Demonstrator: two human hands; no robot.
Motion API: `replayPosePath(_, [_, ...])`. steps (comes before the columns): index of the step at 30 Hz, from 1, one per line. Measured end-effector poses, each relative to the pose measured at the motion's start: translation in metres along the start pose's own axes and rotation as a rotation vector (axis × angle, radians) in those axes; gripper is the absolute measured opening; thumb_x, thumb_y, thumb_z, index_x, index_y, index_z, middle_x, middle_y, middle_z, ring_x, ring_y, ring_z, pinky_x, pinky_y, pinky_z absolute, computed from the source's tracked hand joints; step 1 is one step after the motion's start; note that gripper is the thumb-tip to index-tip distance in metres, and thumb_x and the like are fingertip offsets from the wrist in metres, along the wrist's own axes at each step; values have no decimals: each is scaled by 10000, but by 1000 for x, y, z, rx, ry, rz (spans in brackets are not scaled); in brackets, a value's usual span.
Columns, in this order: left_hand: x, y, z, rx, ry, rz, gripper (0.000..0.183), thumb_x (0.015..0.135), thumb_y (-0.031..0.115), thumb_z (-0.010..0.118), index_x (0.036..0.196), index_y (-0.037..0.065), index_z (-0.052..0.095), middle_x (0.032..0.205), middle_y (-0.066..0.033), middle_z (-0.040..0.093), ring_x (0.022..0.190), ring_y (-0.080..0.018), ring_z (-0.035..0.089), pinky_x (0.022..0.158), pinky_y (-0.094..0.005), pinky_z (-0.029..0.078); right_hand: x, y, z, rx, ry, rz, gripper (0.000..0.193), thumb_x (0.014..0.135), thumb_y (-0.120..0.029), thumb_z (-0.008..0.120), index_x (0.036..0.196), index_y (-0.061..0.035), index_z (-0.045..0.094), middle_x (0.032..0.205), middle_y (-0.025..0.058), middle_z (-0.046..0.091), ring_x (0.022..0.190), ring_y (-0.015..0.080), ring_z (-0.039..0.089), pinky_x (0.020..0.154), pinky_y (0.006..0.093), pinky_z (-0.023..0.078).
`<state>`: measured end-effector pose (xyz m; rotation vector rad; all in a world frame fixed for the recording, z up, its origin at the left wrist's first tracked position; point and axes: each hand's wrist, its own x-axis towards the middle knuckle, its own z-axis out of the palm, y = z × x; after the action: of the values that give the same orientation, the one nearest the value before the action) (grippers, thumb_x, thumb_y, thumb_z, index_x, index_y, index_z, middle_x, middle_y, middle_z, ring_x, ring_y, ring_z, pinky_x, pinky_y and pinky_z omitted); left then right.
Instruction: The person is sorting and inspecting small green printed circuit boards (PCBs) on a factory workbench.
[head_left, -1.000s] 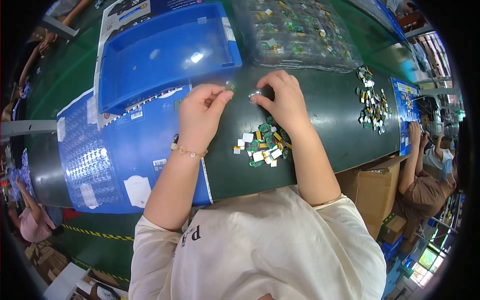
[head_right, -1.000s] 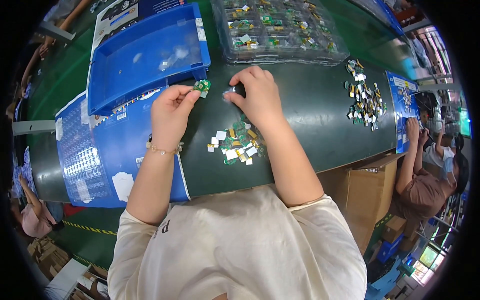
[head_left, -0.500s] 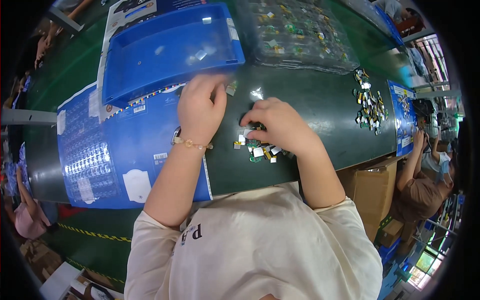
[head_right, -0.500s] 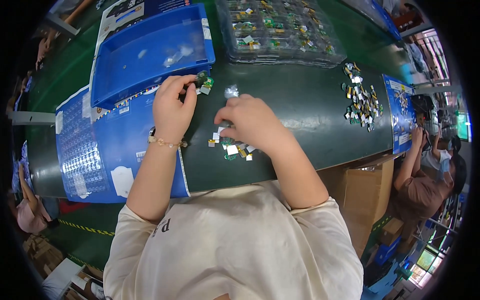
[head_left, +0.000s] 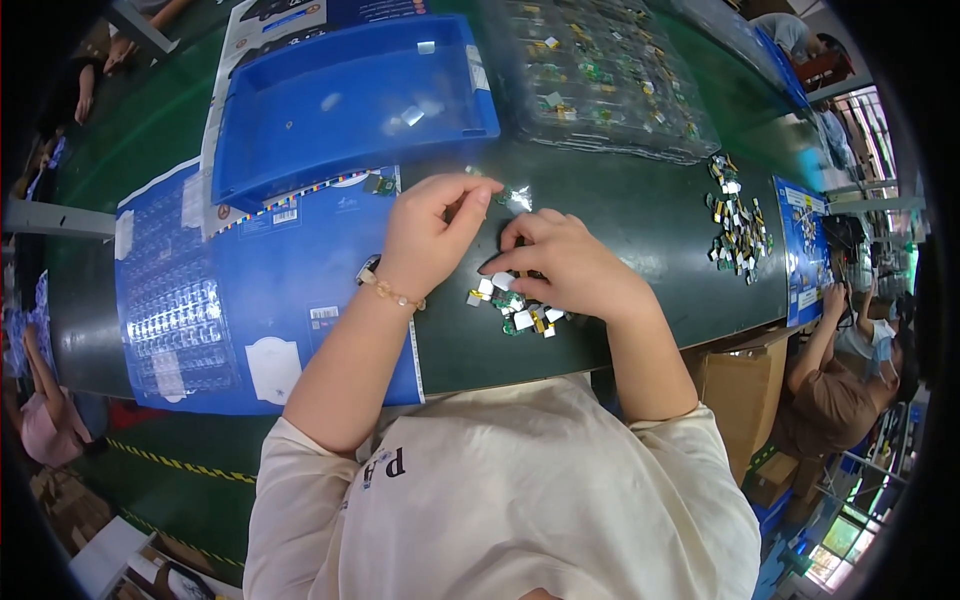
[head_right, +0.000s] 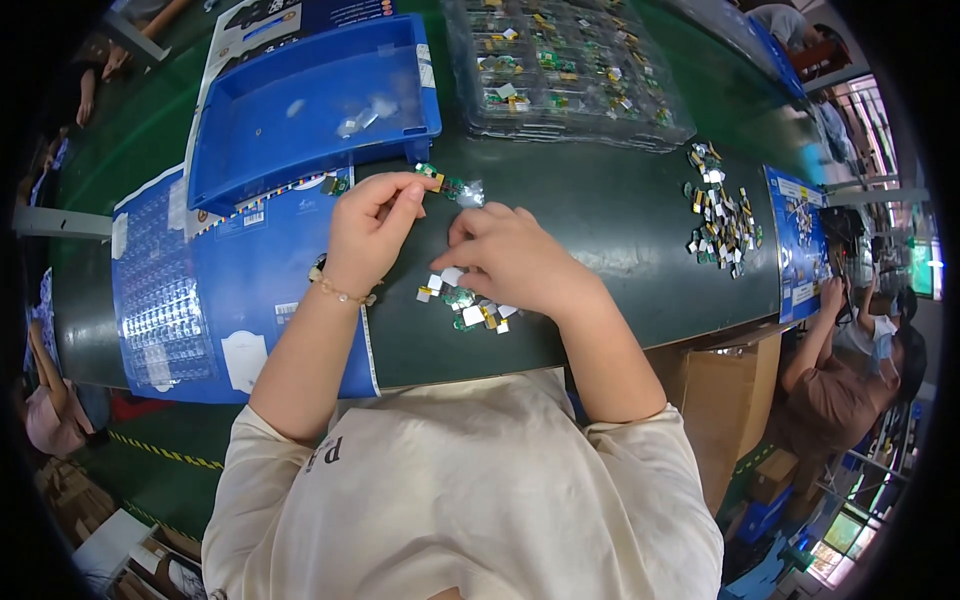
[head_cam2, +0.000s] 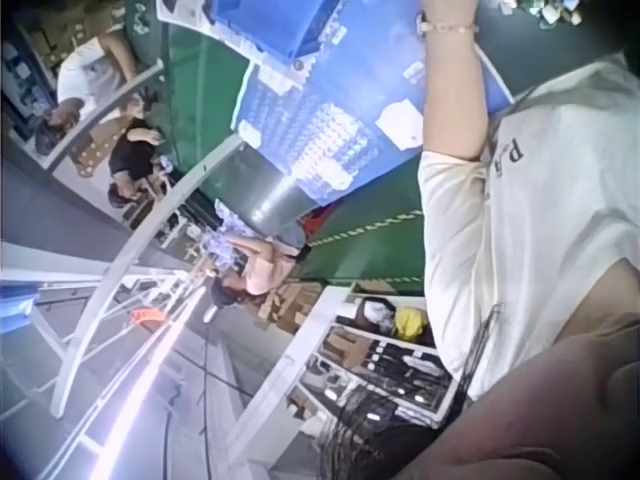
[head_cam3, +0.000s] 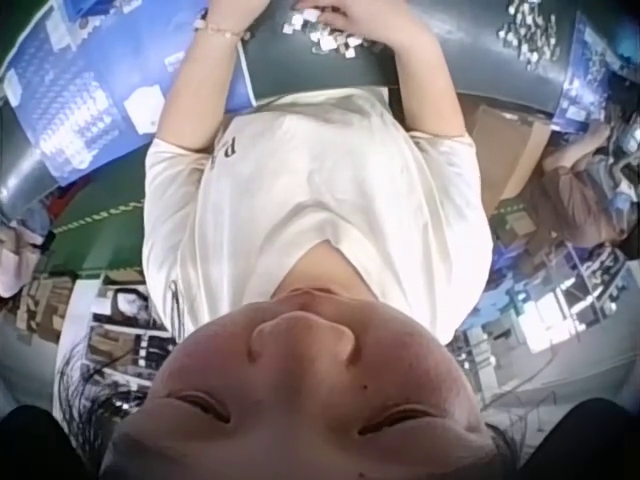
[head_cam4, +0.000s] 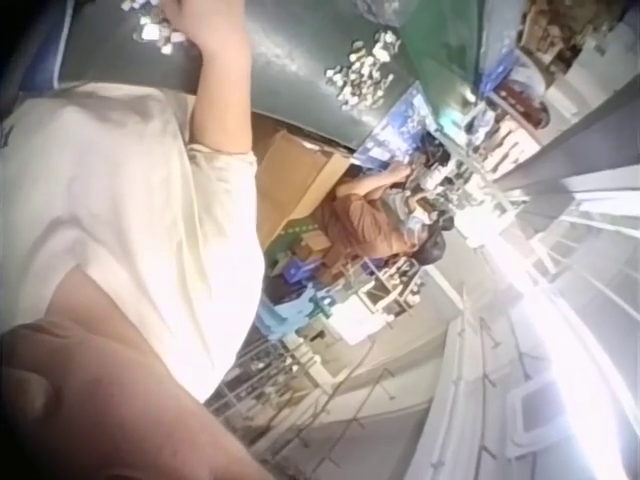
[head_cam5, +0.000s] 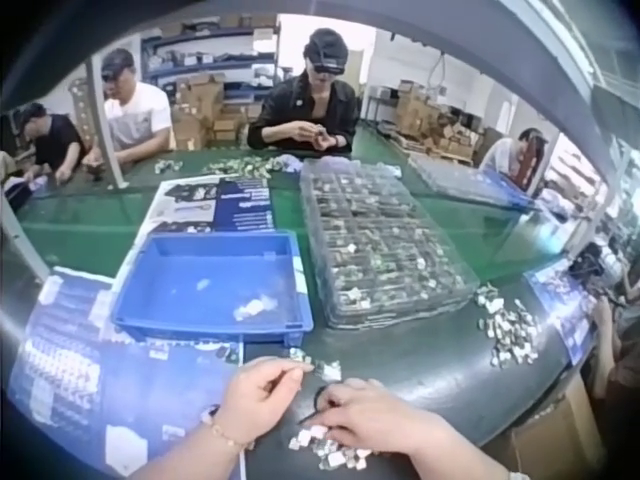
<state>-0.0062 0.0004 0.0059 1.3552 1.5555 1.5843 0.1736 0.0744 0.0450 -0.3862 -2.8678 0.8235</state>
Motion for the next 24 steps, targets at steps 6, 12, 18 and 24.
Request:
replayPosePath(6, [1,6,-2,-11,-5,-55,121,882,134,612,931,61,695,806,-63,653,634,-97,561,560,-241,433,7,8,3,30,-29,-7,140,714,-144,716,853,-160,709,874,2,607,898,219,565,824,369,415])
replayPosePath(12, [-5,12,-14,-50,-127,114,133,887,121,592,877,30,689,713,-56,641,577,-91,553,531,-238,420,10,10,9,33,264,46,52,693,-154,714,713,-126,675,764,6,656,728,212,628,697,351,469])
replayPosePath(18, [-10,22,4,-333,-303,-369,184,917,152,592,935,-15,667,793,-67,688,743,-112,652,657,-244,521,15,-6,-5,-32,634,118,99,690,-68,699,695,-79,600,790,31,690,701,210,650,661,311,493])
replayPosePath(24, [-7,18,10,-505,-152,-457,256,942,168,563,1110,-16,618,970,-75,672,845,-149,658,759,-267,536,23,-14,-3,-261,679,63,148,686,-35,694,696,-85,555,826,30,694,679,206,636,612,306,486])
